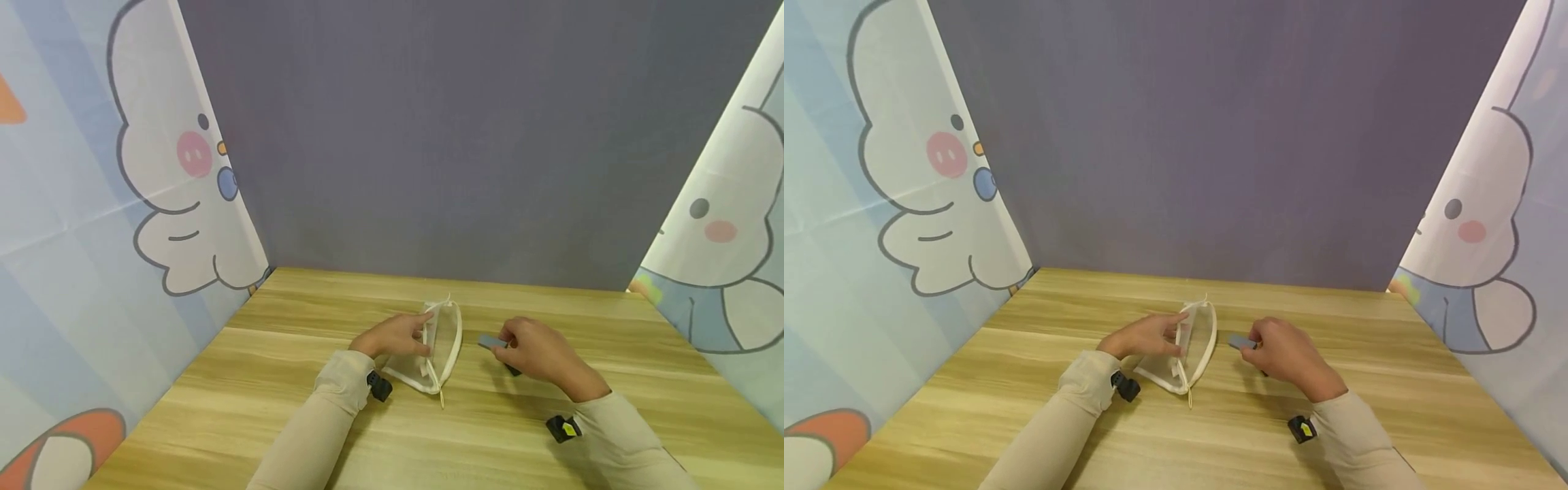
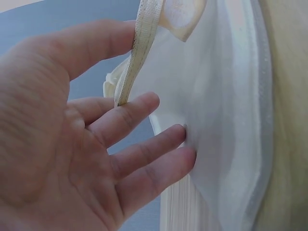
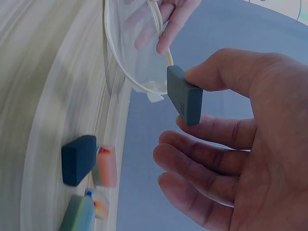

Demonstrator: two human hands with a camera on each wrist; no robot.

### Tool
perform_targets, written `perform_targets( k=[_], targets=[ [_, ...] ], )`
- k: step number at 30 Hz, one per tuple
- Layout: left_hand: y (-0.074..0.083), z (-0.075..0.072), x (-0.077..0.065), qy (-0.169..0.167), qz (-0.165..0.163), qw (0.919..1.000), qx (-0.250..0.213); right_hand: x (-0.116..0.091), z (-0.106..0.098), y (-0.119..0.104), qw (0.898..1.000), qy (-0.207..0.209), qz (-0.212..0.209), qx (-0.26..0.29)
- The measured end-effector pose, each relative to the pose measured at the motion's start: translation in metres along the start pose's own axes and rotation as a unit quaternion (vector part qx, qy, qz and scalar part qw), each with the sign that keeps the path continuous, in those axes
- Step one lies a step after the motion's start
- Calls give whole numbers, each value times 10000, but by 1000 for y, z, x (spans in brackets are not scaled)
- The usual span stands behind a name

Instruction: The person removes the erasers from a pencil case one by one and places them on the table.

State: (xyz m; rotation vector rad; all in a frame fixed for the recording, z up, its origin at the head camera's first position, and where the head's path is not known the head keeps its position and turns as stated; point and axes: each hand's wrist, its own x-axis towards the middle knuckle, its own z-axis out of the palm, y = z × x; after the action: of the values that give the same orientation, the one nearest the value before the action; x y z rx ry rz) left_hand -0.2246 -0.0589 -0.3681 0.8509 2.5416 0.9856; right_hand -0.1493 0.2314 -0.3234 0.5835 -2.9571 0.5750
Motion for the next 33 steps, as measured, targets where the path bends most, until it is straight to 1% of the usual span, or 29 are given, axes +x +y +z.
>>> perform_targets(
  k=[4, 8, 14, 18, 22, 26, 29, 33],
  targets=[
    [-2, 3, 0, 31, 14, 9999, 133, -5, -1, 6, 10000, 76, 7, -10],
    [-4, 4, -4, 39, -74, 9998, 178, -6, -1, 10, 9999, 137, -11, 21],
    [-5, 4, -8, 113, -69, 9992, 373, -11, -2, 17, 9998, 204, -7, -48],
    [-1, 2, -6, 155, -17, 9987, 494, -15, -4, 22, 9993, 316, -77, -167],
    [3, 5, 0, 104, 30, 9984, 556, -18, -6, 27, 9990, 343, -40, -268],
    [7, 6, 4, 69, 11, 9978, 658, -20, -8, 30, 9993, 292, 91, -225],
    [8, 4, 4, 90, 9, 9976, 685, -18, -10, 31, 9993, 281, 149, -186],
    [6, 7, 2, 124, -95, 9981, 593, -19, -10, 32, 9996, 212, 29, -194]
  ],
)
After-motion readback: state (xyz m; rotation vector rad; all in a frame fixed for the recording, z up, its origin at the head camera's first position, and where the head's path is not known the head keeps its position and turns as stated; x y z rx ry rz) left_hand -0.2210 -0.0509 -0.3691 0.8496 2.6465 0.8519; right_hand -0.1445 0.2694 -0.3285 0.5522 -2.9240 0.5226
